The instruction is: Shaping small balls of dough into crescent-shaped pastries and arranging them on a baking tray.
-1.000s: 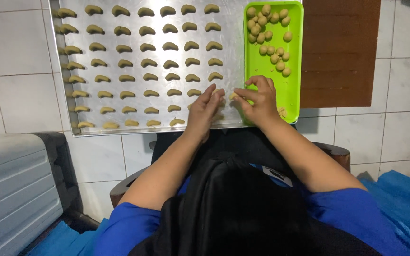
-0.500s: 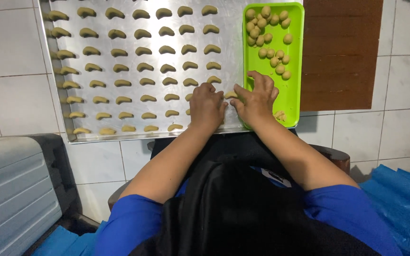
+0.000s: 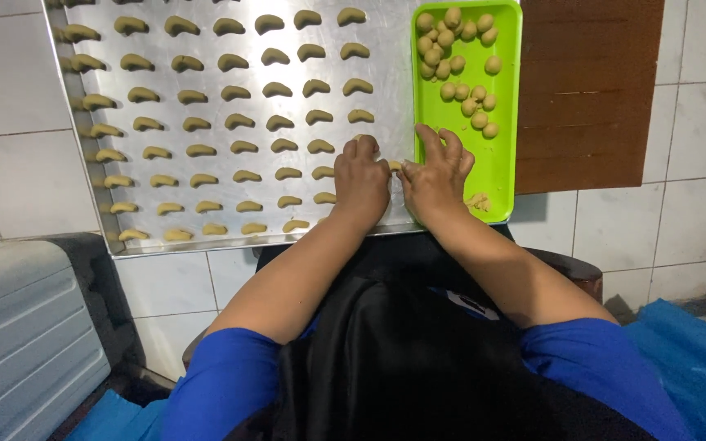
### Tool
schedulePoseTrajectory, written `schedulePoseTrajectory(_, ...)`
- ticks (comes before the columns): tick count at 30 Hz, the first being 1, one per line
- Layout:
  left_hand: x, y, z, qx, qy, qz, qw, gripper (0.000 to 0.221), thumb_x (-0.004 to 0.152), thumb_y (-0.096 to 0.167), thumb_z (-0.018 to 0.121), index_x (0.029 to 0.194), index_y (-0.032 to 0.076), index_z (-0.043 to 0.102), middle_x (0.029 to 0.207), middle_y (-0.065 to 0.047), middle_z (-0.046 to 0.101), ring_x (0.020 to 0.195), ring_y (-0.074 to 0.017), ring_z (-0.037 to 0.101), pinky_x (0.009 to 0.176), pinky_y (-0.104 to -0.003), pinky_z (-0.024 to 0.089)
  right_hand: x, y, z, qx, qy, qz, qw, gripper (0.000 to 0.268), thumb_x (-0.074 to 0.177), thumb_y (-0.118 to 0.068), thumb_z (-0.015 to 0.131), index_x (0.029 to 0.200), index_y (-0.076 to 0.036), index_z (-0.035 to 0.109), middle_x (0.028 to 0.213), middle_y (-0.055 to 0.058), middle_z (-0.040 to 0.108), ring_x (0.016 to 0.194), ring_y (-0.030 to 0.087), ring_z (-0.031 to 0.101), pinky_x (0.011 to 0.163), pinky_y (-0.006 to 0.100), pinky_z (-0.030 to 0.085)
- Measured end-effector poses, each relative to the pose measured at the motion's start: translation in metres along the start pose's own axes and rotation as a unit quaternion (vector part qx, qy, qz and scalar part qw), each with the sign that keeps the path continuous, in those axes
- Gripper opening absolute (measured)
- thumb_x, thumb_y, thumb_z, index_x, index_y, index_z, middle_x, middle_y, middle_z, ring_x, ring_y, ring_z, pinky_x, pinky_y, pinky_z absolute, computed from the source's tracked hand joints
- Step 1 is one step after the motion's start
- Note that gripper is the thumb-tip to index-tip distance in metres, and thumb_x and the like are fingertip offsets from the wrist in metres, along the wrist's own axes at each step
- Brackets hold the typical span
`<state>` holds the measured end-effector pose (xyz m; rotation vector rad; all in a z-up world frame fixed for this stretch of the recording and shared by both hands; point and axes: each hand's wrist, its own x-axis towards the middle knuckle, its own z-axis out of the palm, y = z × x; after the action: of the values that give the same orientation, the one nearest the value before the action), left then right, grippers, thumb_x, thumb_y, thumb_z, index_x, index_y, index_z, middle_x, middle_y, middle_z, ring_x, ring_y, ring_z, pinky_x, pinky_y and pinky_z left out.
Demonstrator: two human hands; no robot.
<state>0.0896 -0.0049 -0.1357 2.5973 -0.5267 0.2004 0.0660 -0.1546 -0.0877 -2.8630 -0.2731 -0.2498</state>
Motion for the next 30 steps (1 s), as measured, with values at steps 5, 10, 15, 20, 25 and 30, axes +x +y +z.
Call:
schedulePoseTrajectory(5,0.000,-0.001,0.005,-0.007,0.008,0.003,1.000,0.007,0.071,0.008,0.082,0.069,0.004,0.076,0.097,-0.011,0.054,0.084,-0.0332,0.054,0.058,-0.038,0.037,0.001,-0.001,0.006,0.027,0.017,0.003,0.999,0.008,0.085,-0.017,0.085,0.089,-0.011,0.084,0.140,0.012,0.057,0.136,0.040,0.039,0.094,0.056,0.029)
schedulePoseTrajectory(10,0.003,0.005,-0.011,-0.002,-0.014,-0.014,1.000,0.012,0.068,0.005,0.084,0.079,0.004,0.079,0.098,-0.011,0.054,0.086,-0.0335,0.056,0.060,-0.039,0.039,0.004,0.004,-0.006,0.040,-0.015,0.015,0.999,0.021,0.079,-0.019,0.088,0.095,-0.008,0.081,0.141,0.013,0.054,0.133,0.041,0.040,0.092,0.055,0.031)
schedulePoseTrajectory(15,-0.001,0.013,-0.050,-0.015,-0.050,-0.047,0.998,0.033,0.064,0.010,0.090,0.094,0.004,0.080,0.103,-0.012,0.056,0.094,-0.0367,0.056,0.065,-0.042,0.044,-0.004,0.028,-0.028,0.066,-0.009,-0.021,0.998,0.027,0.074,-0.027,0.089,0.097,-0.015,0.081,0.141,0.012,0.053,0.129,0.040,0.044,0.087,0.052,0.037)
schedulePoseTrajectory(20,-0.019,0.032,-0.066,-0.114,-0.154,-0.102,0.976,0.032,0.082,0.017,0.082,0.110,0.002,0.076,0.101,-0.016,0.061,0.093,-0.0376,0.064,0.074,-0.044,0.052,-0.025,0.095,-0.011,0.090,0.079,-0.018,0.993,0.024,0.081,-0.014,0.087,0.105,-0.012,0.081,0.113,0.008,0.064,0.091,0.029,0.067,0.081,0.039,0.052)
schedulePoseTrajectory(25,-0.022,0.048,-0.060,-0.201,-0.266,-0.182,0.925,0.049,0.095,0.038,0.067,0.133,0.007,0.066,0.106,-0.013,0.069,0.100,-0.0327,0.071,0.083,-0.042,0.056,-0.045,0.107,-0.030,0.024,0.039,0.069,0.997,0.038,0.082,-0.011,0.085,0.117,-0.005,0.072,0.108,0.013,0.059,0.095,0.037,0.066,0.081,0.044,0.054)
schedulePoseTrajectory(30,-0.013,0.065,-0.058,-0.236,-0.295,-0.190,0.906,0.057,0.097,0.041,0.064,0.137,0.001,0.061,0.104,-0.018,0.073,0.099,-0.0379,0.072,0.086,-0.048,0.057,-0.043,0.105,-0.061,0.024,-0.055,0.202,0.978,0.067,0.080,-0.005,0.082,0.139,0.007,0.052,0.112,0.026,0.054,0.099,0.051,0.062,0.080,0.056,0.053)
